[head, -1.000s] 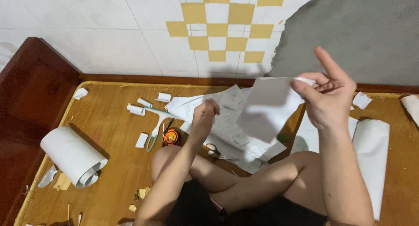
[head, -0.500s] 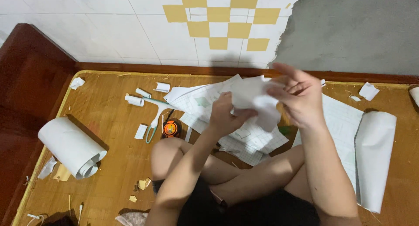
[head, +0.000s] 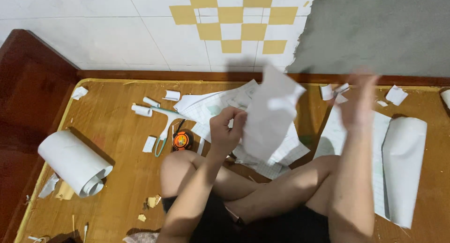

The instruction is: Cutting small pieces of white adhesive vinyl and applying them to a wall with a checkered pattern.

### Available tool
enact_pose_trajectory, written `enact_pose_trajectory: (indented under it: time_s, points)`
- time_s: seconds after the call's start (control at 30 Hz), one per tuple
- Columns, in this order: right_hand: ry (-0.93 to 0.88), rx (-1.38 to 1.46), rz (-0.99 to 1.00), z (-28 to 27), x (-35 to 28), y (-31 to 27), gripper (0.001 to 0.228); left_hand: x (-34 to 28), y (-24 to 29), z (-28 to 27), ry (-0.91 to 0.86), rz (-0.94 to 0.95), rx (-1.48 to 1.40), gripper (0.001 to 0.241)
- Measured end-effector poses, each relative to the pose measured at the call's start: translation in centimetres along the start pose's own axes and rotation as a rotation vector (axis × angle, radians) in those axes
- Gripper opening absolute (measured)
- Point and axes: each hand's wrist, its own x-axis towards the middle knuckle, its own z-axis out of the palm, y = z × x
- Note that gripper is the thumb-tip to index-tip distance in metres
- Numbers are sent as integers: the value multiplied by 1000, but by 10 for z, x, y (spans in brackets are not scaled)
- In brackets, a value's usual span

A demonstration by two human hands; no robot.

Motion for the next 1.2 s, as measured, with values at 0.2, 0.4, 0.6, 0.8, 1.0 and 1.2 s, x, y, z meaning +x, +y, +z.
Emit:
enact_pose_trajectory:
  time_s: [0.2, 0.4, 0.6, 0.8, 1.0, 1.2]
  points:
    - [-245, 266, 1024, 48, -85, 77, 129, 0, -19, 20, 36, -25, -11, 20]
    - [-42, 117, 599, 83, -94, 81, 23, -6, -43, 16, -49, -143, 210, 30]
    - [79, 81, 583, 101, -106, 62, 15, 7, -70, 10, 424, 245, 717, 4]
    - [117, 144, 617, 120, -128, 51, 36, 22, -102, -2, 361, 756, 824, 10]
    - [88, 187, 704, 119, -141, 61, 38, -6, -126, 24, 203, 1123, 918, 31]
    - [129, 357, 786, 101, -142, 86, 33, -13, -65, 38, 151, 861, 661, 17]
